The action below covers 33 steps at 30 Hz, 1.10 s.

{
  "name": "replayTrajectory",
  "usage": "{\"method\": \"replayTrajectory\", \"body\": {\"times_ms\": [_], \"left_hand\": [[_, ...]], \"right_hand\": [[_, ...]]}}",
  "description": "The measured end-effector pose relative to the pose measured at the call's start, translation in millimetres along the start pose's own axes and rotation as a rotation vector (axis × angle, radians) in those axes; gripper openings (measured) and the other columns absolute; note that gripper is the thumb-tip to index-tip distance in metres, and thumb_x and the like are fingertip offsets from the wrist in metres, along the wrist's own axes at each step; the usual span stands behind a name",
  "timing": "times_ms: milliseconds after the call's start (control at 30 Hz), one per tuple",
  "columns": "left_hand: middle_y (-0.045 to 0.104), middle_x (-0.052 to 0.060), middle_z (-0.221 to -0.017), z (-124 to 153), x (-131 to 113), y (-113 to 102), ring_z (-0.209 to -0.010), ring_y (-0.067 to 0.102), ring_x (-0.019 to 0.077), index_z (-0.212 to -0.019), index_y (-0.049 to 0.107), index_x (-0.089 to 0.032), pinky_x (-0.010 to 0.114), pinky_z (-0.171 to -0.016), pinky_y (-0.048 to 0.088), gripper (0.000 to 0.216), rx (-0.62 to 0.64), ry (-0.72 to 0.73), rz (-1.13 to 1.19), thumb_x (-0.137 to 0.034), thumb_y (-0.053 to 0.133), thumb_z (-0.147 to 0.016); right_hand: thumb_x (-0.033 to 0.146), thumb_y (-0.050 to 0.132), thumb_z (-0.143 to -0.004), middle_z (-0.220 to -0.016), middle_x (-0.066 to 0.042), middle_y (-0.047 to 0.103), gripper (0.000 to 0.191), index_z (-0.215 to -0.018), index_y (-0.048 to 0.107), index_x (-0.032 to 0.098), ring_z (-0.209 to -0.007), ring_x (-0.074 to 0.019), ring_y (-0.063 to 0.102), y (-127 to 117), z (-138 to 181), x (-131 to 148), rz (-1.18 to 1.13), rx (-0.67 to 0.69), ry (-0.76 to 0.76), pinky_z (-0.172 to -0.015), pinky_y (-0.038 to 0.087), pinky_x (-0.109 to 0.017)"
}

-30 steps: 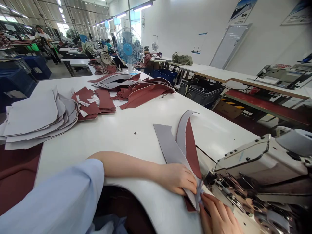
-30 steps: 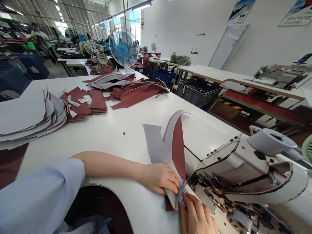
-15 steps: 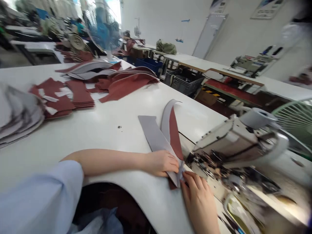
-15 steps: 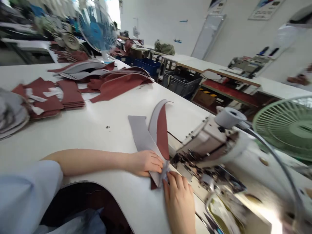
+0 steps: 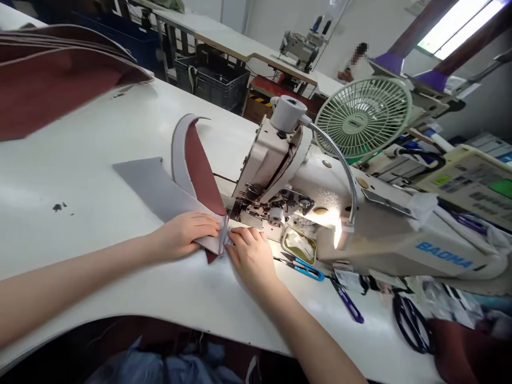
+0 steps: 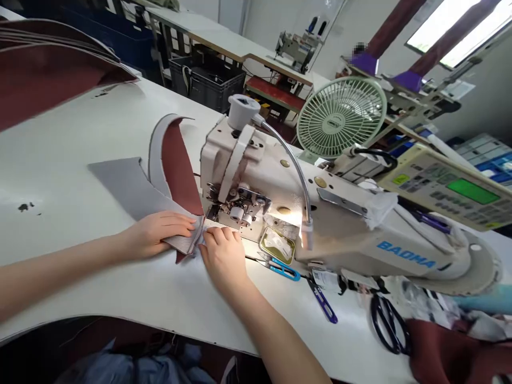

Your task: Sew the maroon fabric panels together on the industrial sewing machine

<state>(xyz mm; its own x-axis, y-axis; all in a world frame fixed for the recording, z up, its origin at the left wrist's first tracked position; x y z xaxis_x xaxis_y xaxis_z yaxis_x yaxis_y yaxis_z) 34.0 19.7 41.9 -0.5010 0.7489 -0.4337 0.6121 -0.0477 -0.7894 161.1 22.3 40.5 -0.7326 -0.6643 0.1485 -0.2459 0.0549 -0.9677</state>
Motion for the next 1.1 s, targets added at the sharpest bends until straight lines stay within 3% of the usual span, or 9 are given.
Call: {"method": "replayTrajectory", "body": {"times_ms": [500,733,1100], "left_hand": [[0.070,0.004,-0.119,2.8,-0.3,2.6,-0.121,0.059,0.0209,-0.117,0.066,-0.022,0.037,-0.106,0.048,0.044,0.058,0.014,0.039,-0.010,0.045,-0.081],[0.063,0.005,-0.132,2.6,-3.6,4.6,-0.124,0.057,0.0212,-0.126,0.061,-0.022,0.038,-0.107,0.045,0.049,0.098,0.031,-0.009,-0.011,0.045,-0.082],[0.062,0.005,-0.134,-2.0,-10.2,5.6,-0.127,0.053,0.0245,-0.123,0.064,-0.023,0.041,-0.106,0.045,0.048,0.177,0.164,-0.067,-0.008,0.044,-0.082]], "right_hand": [[0.029,0.058,-0.096,-0.117,-0.006,0.070,0.019,-0.111,0.065,0.018,-0.101,-0.0202,0.058,4.5,1.3,1.5,-0.092,-0.002,-0.023,-0.084,0.039,-0.035],[0.028,0.060,-0.094,-0.118,-0.004,0.070,0.014,-0.105,0.065,0.019,-0.101,-0.0205,0.058,6.3,-0.7,0.0,-0.086,-0.001,0.013,-0.085,0.039,-0.036],[0.029,0.061,-0.094,-0.116,-0.004,0.071,0.013,-0.101,0.066,0.018,-0.100,-0.0204,0.059,5.8,-0.2,-0.6,-0.081,-0.023,0.009,-0.083,0.040,-0.035]]}}
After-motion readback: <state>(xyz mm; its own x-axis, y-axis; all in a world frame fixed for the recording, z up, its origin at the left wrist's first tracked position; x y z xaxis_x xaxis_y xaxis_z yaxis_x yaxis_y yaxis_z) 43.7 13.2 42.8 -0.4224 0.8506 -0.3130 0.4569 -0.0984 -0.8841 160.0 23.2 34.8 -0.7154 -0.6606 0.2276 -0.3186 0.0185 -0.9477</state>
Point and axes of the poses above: each hand's wrist, its own z-axis away from the middle knuckle, its own y-axis out of the palm, x = y × z, the point moved 9 cm from there along -z, towards the middle knuckle
